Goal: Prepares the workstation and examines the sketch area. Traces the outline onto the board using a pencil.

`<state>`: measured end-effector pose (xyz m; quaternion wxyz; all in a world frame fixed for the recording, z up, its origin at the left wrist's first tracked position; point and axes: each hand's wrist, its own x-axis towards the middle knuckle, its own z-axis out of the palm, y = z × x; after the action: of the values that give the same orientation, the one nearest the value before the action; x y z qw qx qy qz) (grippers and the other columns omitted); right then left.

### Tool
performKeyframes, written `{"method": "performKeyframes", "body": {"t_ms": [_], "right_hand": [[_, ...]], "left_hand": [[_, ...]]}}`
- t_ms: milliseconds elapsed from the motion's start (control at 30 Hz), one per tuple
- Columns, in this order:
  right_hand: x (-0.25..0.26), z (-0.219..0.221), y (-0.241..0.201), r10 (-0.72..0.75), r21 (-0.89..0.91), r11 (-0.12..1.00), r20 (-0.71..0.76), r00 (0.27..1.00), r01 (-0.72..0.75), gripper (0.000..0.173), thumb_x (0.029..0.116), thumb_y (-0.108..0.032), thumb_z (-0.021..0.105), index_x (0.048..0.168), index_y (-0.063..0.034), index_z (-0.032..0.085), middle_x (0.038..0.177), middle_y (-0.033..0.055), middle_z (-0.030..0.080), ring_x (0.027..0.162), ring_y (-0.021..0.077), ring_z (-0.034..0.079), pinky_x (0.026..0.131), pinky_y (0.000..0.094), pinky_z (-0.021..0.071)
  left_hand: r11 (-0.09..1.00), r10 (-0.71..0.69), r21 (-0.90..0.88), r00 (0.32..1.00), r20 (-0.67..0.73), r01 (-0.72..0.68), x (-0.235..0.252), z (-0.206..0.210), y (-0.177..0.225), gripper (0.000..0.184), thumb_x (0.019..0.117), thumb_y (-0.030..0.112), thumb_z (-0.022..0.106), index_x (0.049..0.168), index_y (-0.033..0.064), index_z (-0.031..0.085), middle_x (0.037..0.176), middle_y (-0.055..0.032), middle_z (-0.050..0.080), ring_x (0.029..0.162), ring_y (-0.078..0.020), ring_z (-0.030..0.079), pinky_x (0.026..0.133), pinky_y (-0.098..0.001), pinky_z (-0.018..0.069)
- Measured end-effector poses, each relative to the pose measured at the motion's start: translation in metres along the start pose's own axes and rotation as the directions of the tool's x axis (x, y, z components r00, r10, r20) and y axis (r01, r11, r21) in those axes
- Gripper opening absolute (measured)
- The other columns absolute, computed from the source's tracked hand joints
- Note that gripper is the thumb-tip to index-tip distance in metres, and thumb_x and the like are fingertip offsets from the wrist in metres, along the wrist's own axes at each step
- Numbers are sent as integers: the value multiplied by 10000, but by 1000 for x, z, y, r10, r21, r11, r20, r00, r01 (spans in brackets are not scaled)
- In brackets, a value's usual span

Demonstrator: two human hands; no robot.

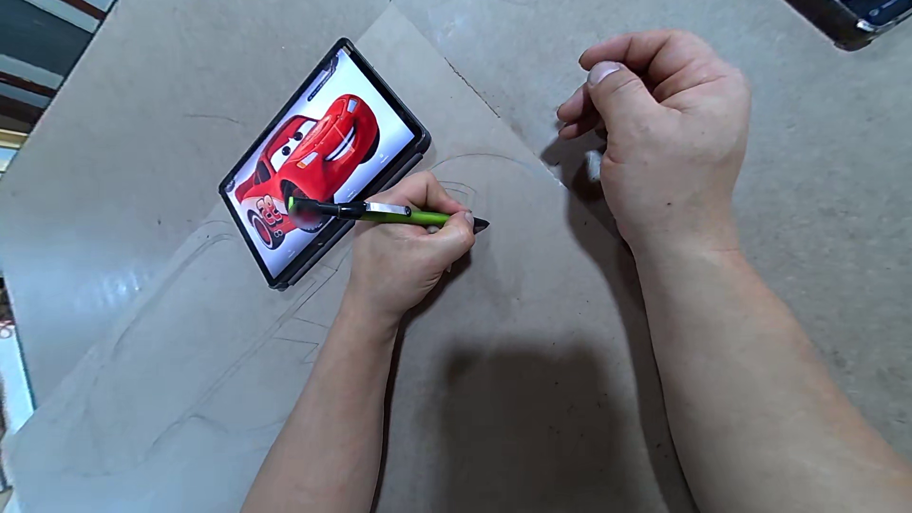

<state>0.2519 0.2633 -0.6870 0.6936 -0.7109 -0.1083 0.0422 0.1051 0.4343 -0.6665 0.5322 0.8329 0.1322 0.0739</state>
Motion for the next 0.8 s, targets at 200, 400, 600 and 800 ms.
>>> {"method": "performKeyframes", "body": {"t_ms": [200,400,600,800], "right_hand": [[0,0,0,-3,3,1000,5,1000,3,154,1046,-120,548,1090,-79,690,832,-17,746,742,106,741,685,269,649],[0,1,0,0,-8,1000,4,1000,0,151,1045,-124,549,1088,-86,689,834,-22,746,745,104,741,683,265,648],[0,1,1,-9,-5,1000,5,1000,9,147,1046,-120,549,1079,-81,687,830,-15,745,740,116,742,677,273,648],[1,1,1,-5,-10,1000,14,1000,5,144,1045,-127,552,1070,-82,686,827,-16,745,734,113,741,675,274,648]], "left_hand": [[1000,-19,-4,1000,4,19,-8,-1,0,56,908,79,689,873,107,656,789,-41,693,551,-132,614,439,-243,499],[1000,-6,-19,1000,3,6,-17,-3,-2,55,896,69,683,862,103,657,790,-44,696,556,-142,618,445,-251,505],[999,11,-39,1000,8,-10,-27,-6,-5,50,881,60,688,858,93,659,789,-46,700,560,-138,627,449,-251,519],[998,34,-45,999,16,-34,-37,-9,-7,57,870,46,686,853,92,658,789,-41,701,551,-127,620,445,-242,513]]}}
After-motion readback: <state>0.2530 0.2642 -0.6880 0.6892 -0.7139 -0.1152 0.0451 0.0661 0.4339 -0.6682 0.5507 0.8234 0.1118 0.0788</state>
